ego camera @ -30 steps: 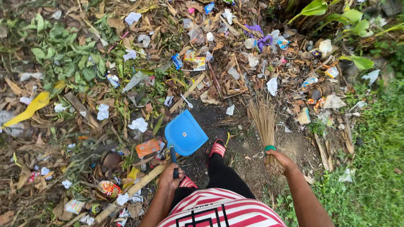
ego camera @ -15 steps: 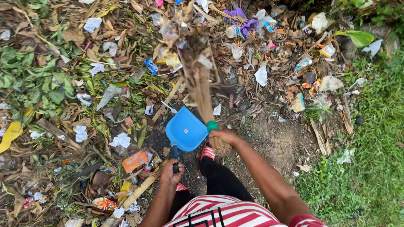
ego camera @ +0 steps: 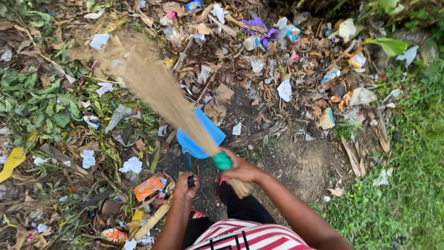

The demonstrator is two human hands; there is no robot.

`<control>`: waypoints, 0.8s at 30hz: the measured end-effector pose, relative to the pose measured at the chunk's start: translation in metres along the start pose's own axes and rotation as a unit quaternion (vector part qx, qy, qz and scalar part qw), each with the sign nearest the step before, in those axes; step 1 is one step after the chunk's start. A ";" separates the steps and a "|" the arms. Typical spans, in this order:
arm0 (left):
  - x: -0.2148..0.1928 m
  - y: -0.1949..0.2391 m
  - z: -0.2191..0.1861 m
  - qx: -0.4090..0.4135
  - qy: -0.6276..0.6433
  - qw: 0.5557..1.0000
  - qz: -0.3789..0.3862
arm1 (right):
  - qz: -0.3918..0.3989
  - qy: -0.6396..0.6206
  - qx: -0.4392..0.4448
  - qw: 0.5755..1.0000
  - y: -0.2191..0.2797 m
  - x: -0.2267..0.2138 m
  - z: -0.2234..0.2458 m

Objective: The person sweeps scattered trash on a grassy ground using a traditional broom and a blue dustpan. They gather debris into the dustpan and continue sweeping across the area.

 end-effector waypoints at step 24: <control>-0.096 0.052 0.033 0.032 0.100 0.990 -0.089 | 0.016 0.208 0.043 0.977 -0.258 0.020 0.028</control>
Point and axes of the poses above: each hand's wrist, its own y-axis away from the middle knuckle, its own x-axis out of the palm, z = x × y, the point moved 2 cm from there along -y, towards the middle knuckle, and after that the axes turned 7 degrees about x, right-handed, at the moved point
